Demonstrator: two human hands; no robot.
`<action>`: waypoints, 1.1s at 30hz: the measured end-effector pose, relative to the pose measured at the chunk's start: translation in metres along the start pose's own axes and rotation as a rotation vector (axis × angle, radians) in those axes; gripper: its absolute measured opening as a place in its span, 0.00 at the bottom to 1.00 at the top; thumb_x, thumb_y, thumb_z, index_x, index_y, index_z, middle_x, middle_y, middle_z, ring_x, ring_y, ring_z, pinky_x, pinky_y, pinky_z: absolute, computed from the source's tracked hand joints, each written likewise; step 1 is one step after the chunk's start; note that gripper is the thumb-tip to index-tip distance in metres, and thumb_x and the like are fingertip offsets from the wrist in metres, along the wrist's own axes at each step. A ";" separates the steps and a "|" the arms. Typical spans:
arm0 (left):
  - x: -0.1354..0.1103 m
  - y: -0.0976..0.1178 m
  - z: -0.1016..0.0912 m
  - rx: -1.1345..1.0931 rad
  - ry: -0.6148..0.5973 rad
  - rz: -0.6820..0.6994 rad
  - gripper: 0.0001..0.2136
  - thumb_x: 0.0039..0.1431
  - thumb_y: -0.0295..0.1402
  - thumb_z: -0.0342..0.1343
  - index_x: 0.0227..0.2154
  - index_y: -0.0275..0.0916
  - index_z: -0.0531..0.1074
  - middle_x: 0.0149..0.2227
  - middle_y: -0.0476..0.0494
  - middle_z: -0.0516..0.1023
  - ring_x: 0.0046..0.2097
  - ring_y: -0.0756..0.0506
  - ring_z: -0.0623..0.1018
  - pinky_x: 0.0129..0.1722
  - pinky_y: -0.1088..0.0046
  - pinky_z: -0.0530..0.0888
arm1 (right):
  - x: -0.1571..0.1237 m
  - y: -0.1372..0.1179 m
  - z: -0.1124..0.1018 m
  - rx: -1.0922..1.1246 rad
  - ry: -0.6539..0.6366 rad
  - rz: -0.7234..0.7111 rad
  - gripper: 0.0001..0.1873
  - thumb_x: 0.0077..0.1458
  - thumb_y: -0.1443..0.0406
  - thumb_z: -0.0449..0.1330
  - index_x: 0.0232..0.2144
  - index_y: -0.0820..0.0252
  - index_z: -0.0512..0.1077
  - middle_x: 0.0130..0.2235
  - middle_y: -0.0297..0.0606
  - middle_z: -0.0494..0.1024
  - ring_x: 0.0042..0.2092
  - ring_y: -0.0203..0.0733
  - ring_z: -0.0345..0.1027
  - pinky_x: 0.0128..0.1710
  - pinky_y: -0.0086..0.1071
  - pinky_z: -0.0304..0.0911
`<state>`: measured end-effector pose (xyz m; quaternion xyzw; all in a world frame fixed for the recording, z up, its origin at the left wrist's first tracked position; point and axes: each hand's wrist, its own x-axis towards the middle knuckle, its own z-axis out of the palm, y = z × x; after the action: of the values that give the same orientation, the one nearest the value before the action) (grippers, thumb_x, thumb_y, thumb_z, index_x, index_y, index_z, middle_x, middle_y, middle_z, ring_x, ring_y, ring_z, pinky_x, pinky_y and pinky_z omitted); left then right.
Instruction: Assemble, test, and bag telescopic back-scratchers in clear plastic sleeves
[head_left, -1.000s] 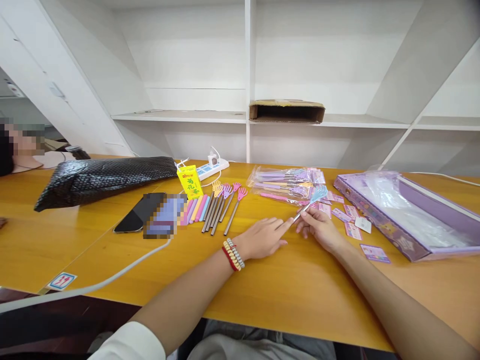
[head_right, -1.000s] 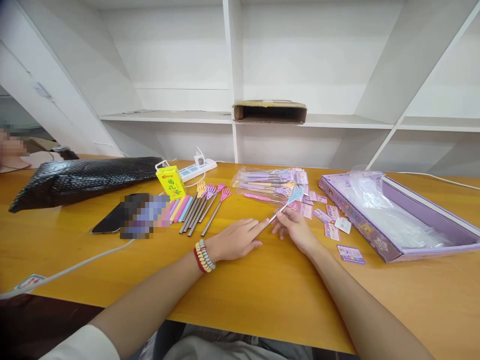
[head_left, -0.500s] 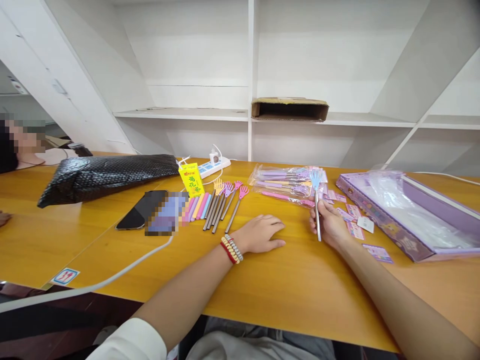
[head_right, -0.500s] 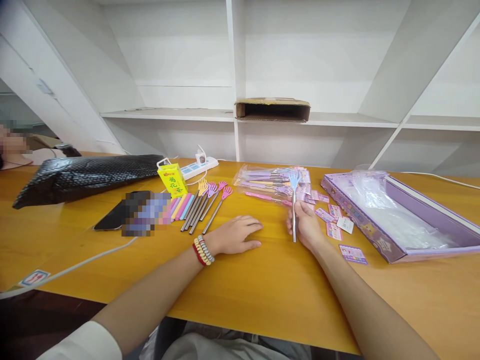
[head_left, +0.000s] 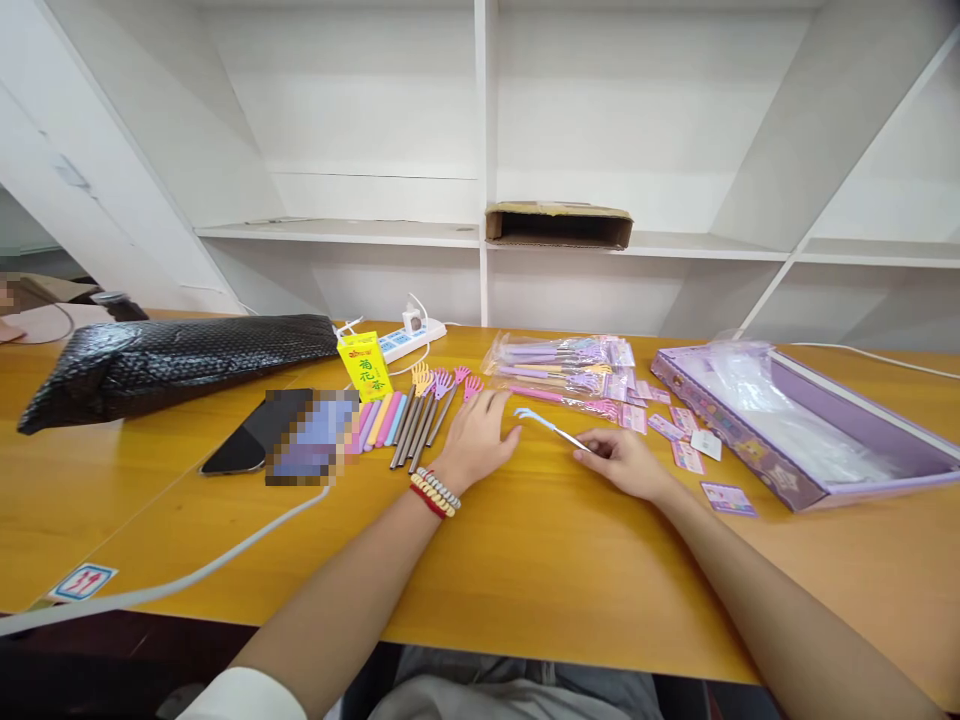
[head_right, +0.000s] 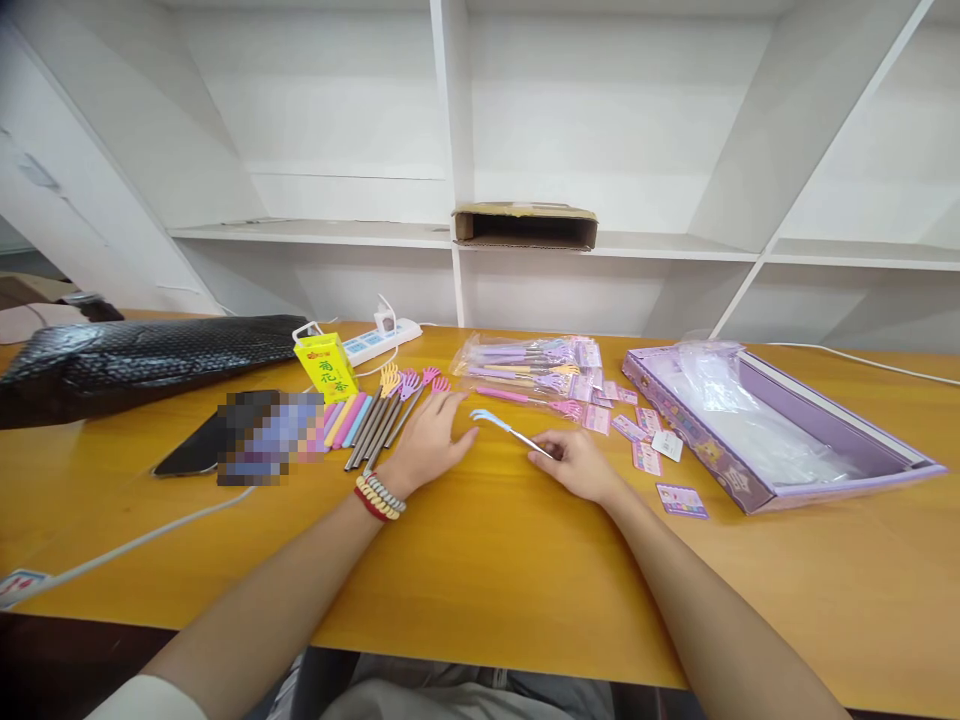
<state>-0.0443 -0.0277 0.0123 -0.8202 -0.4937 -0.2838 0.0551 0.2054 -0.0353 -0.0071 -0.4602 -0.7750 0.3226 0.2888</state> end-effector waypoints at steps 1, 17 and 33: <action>0.000 0.000 0.000 -0.012 -0.011 0.035 0.22 0.56 0.37 0.50 0.53 0.37 0.60 0.49 0.38 0.68 0.51 0.41 0.67 0.51 0.61 0.64 | -0.001 -0.002 0.000 -0.037 -0.015 -0.031 0.17 0.54 0.54 0.54 0.36 0.59 0.74 0.24 0.33 0.71 0.24 0.34 0.58 0.24 0.28 0.53; 0.002 -0.007 0.012 0.050 -0.117 0.184 0.11 0.58 0.26 0.46 0.39 0.37 0.71 0.34 0.42 0.77 0.37 0.44 0.74 0.40 0.66 0.69 | -0.001 -0.008 -0.001 -0.184 -0.045 -0.123 0.14 0.56 0.57 0.53 0.35 0.59 0.74 0.27 0.34 0.74 0.26 0.34 0.61 0.27 0.28 0.54; 0.005 -0.006 0.012 0.133 0.013 0.010 0.12 0.56 0.28 0.46 0.40 0.38 0.71 0.35 0.42 0.78 0.38 0.42 0.75 0.42 0.63 0.68 | 0.000 -0.003 0.000 -0.190 -0.021 -0.112 0.06 0.52 0.64 0.54 0.29 0.60 0.69 0.22 0.30 0.67 0.23 0.31 0.55 0.23 0.26 0.51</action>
<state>-0.0430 -0.0164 0.0036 -0.8151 -0.5072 -0.2555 0.1141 0.2032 -0.0364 -0.0048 -0.4383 -0.8295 0.2359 0.2532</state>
